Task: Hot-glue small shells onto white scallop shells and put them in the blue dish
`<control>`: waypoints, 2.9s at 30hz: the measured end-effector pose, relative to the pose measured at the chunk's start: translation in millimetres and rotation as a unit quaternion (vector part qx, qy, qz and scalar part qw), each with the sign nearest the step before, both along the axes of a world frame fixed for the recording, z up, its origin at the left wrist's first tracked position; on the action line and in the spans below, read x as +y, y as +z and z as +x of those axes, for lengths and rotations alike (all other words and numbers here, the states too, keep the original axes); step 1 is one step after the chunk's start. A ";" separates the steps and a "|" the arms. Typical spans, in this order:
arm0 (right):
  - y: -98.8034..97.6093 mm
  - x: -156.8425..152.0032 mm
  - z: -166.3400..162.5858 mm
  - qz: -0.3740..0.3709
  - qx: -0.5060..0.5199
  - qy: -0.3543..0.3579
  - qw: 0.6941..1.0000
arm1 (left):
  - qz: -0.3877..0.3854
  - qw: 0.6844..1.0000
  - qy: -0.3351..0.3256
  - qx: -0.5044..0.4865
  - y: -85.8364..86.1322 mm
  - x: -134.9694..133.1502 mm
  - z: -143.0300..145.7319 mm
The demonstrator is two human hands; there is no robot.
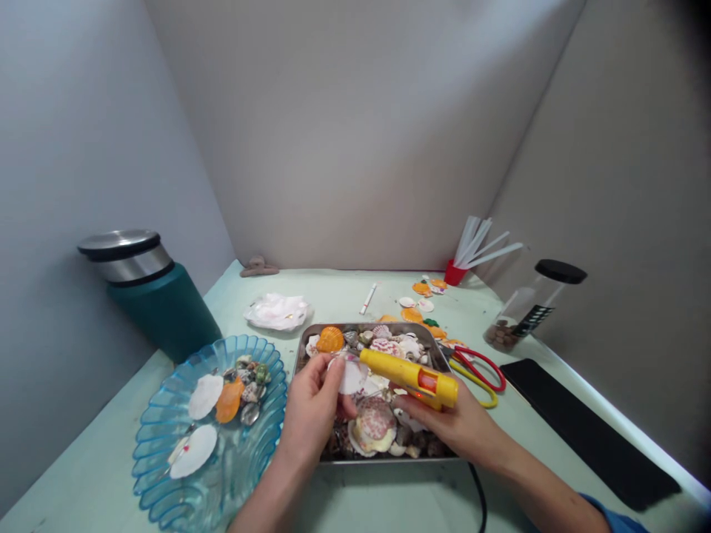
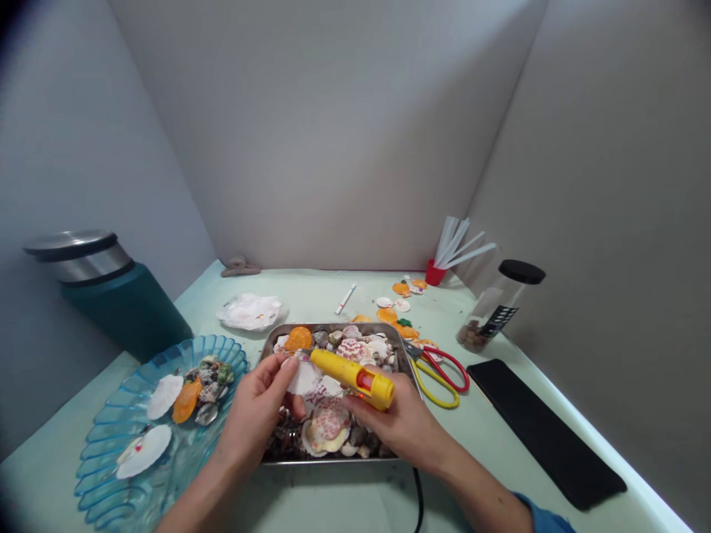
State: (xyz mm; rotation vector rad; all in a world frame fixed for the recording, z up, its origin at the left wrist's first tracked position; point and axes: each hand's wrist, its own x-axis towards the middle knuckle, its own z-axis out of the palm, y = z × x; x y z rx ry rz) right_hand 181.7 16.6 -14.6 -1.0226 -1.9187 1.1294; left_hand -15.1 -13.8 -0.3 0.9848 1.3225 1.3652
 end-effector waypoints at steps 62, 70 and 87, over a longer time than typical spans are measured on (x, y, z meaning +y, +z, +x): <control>7.3 -3.4 0.3 -0.007 0.000 -0.017 1.000 | -0.004 1.000 -0.012 0.016 -1.0 1.1 -0.3; 7.5 -2.5 -0.2 -0.012 0.000 -0.016 1.000 | -0.004 1.000 -0.022 0.015 -1.9 1.5 -0.1; 12.1 -2.0 -0.4 -0.017 0.054 -0.017 0.998 | -0.004 0.999 -0.003 -0.045 -7.4 4.2 -5.2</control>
